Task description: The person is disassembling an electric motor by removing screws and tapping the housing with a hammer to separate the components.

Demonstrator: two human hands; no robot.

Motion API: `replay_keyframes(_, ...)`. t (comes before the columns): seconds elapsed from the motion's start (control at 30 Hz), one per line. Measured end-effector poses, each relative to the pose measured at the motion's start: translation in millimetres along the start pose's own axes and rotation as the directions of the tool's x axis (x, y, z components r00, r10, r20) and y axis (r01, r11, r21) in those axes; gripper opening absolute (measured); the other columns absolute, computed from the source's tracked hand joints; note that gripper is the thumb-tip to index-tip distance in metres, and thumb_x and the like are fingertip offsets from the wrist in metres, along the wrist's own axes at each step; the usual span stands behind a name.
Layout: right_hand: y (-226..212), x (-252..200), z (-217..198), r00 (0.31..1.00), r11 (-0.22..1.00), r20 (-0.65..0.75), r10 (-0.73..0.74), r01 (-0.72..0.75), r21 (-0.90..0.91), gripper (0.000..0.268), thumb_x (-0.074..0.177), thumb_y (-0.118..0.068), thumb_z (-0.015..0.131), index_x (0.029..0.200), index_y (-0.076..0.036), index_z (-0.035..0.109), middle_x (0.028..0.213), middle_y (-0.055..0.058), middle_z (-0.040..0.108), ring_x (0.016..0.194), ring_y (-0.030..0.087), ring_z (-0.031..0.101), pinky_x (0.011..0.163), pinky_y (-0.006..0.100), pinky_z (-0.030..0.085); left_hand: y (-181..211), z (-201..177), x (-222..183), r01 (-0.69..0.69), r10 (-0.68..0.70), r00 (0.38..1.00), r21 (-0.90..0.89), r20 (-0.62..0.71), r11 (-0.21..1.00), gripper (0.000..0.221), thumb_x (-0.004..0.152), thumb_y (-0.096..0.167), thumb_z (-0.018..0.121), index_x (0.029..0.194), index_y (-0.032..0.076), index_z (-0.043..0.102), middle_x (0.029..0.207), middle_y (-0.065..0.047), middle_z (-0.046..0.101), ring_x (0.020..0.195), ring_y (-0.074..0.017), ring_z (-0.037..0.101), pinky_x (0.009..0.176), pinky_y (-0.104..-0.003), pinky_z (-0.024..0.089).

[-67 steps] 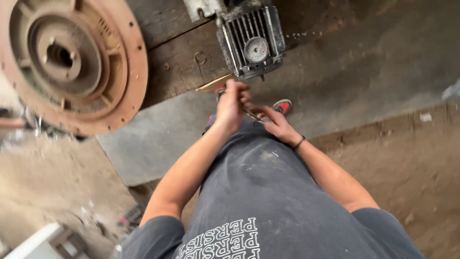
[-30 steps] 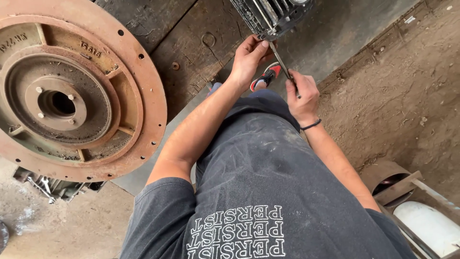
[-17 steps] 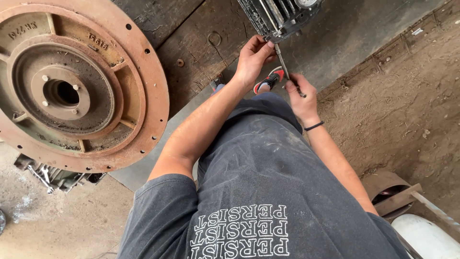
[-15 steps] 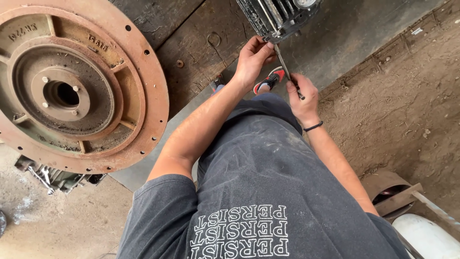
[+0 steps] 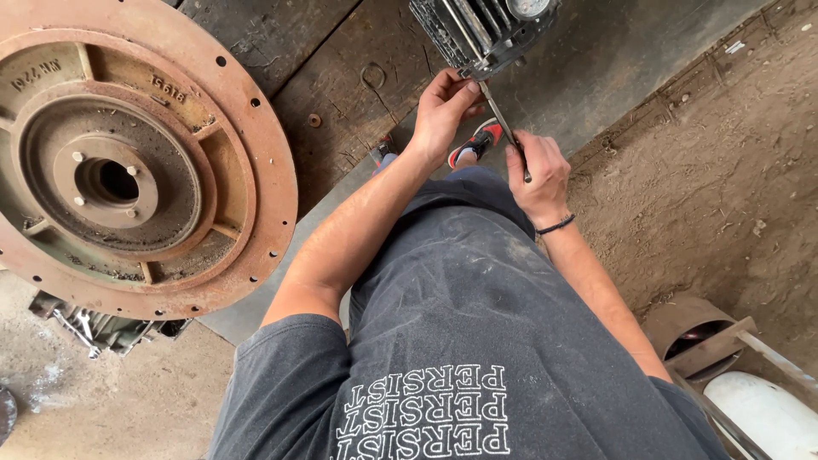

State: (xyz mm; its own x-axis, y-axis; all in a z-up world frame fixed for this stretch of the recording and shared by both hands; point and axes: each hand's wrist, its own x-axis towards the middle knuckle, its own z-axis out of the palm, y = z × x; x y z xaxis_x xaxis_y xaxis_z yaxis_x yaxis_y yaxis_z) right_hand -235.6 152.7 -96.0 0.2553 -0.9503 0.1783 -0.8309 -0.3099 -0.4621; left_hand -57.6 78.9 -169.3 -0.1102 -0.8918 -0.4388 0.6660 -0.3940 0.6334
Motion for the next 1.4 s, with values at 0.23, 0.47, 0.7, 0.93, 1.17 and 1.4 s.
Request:
replay_keyframes(0.23, 6, 2, 1, 0.999, 0.999, 0.036, 0.013, -0.014, 0.038, 0.035, 0.11, -0.028, 0.051, 0.113, 0.003, 0.066, 0.098, 0.019, 0.072, 0.083, 0.037, 0.066, 0.067, 0.046, 0.051, 5, -2, 1, 0.012, -0.012, 1.0, 0.027, 0.017, 1.0, 0.016, 0.095, 0.013, 0.07, 0.101, 0.012, 0.054, 0.094, -0.007, 0.073, 0.088, -0.0204, 0.074, 0.078, -0.035, 0.064)
replay_keyframes(0.47, 5, 6, 9, 0.987, 0.954, -0.089, -0.131, 0.101, -0.283, 0.041, 0.115, -0.034, 0.042, 0.118, -0.003, 0.068, 0.091, 0.013, 0.065, 0.078, 0.031, 0.06, 0.064, 0.041, 0.046, -5, -8, 9, 0.044, -0.043, 0.999, -0.061, 0.02, 0.997, 0.015, 0.095, 0.013, 0.07, 0.099, 0.011, 0.055, 0.089, -0.007, 0.067, 0.09, -0.0233, 0.074, 0.078, -0.035, 0.064)
replay_keyframes(0.7, 11, 2, 16, 1.0, 0.998, 0.012, 0.005, -0.006, 0.057, 0.037, 0.111, -0.031, 0.051, 0.116, 0.002, 0.067, 0.099, 0.018, 0.071, 0.085, 0.036, 0.064, 0.071, 0.044, 0.047, -3, -7, 5, 0.036, -0.036, 0.999, -0.042, 0.001, 0.998, 0.016, 0.095, 0.012, 0.069, 0.1, 0.012, 0.054, 0.09, -0.006, 0.07, 0.085, -0.0223, 0.075, 0.072, -0.032, 0.063)
replay_keyframes(0.93, 21, 18, 17, 0.394, -0.304, 0.694, 0.602, -0.691, 0.656, 0.056, 0.098, -0.063, 0.051, 0.088, -0.01, 0.066, 0.053, -0.003, 0.043, 0.044, 0.008, 0.049, 0.04, 0.02, 0.039, 2, 17, -24, 0.118, -0.117, 0.98, 0.001, 0.159, 0.993, 0.02, 0.098, 0.021, 0.072, 0.111, 0.009, 0.066, 0.1, -0.009, 0.074, 0.094, -0.0209, 0.076, 0.076, -0.031, 0.066)
replay_keyframes(1.17, 10, -29, 3, 0.863, 0.764, -0.082, 0.498, -0.392, 0.513, 0.041, 0.112, -0.032, 0.048, 0.137, -0.001, 0.053, 0.101, 0.022, 0.065, 0.067, 0.021, 0.066, 0.057, 0.031, 0.053, -44, 4, -6, 0.149, -0.144, 0.969, -0.011, 0.199, 0.989, 0.028, 0.107, 0.022, 0.063, 0.122, -0.001, 0.066, 0.108, -0.02, 0.076, 0.096, -0.0286, 0.077, 0.082, -0.039, 0.066)
replay_keyframes(1.4, 18, -38, 19, 0.935, 0.927, 0.009, 0.356, -0.354, 0.126, 0.03, 0.104, -0.031, 0.059, 0.115, -0.006, 0.072, 0.085, 0.007, 0.059, 0.074, 0.023, 0.066, 0.064, 0.032, 0.053, -44, 4, -7, 0.142, -0.122, 0.966, -0.076, 0.226, 0.987, 0.031, 0.108, 0.021, 0.061, 0.126, -0.004, 0.062, 0.112, -0.026, 0.073, 0.1, -0.0351, 0.076, 0.082, -0.045, 0.067)
